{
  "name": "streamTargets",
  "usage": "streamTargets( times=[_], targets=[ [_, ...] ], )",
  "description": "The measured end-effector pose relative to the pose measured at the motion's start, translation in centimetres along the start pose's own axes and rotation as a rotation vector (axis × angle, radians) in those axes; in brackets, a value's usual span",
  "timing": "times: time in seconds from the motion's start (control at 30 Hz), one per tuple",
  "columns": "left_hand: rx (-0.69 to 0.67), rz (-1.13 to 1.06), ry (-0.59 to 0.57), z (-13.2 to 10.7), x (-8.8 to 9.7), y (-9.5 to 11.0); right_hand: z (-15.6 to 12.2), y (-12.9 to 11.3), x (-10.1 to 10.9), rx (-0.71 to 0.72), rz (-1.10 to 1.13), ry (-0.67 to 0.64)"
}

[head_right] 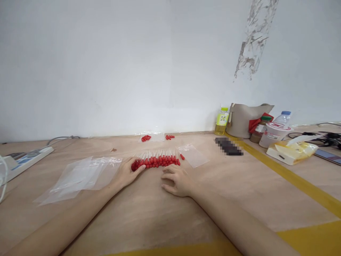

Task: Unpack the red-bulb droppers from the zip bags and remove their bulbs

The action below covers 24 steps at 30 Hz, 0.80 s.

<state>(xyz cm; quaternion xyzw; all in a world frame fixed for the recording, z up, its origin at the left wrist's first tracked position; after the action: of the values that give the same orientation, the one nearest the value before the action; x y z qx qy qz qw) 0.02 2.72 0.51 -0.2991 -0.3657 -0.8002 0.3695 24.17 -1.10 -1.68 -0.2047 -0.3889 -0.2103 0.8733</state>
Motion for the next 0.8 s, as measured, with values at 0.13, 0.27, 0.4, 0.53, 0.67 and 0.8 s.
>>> streamTargets(
  times=[0.13, 0.27, 0.4, 0.53, 0.67, 0.8],
  targets=[
    [0.026, -0.05, 0.017, 0.3, -0.6, -0.9, 0.0, -0.6, 0.0, -0.006, 0.029, -0.063],
    [0.028, -0.11, 0.163, 0.5, -0.9, -1.7, 0.1, -0.4, 0.0, -0.008, 0.04, -0.056],
    [0.085, -0.15, 0.41, 0.4, 0.0, -2.1, 0.0, -0.4, 0.0, -0.01, 0.03, -0.042],
    [-0.068, -0.246, 0.326, -0.5, 1.0, -1.5, 0.0, -0.2, -0.1, -0.101, -0.049, 0.173],
    [-0.289, -0.332, -0.029, -2.1, 1.3, -0.1, 0.1, 0.1, -0.2, -0.193, -0.172, 0.339],
    [-0.349, -0.353, -0.23, -2.9, 1.2, 1.0, 0.6, -0.3, -0.4, -0.039, -0.194, 0.147]
  ],
)
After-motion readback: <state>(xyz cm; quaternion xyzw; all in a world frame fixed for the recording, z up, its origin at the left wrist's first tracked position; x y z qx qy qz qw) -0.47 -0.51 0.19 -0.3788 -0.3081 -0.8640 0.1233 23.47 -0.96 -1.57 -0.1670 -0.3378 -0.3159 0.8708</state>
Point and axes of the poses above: each hand's wrist, its own z-axis towards the middle knuckle, its own x-axis out of the back of the hand, y = z × x, the point moved 1 cm from there along z, towards the middle knuckle, and after that the axes turned 2 degrees about y, right-handed, at the moved point
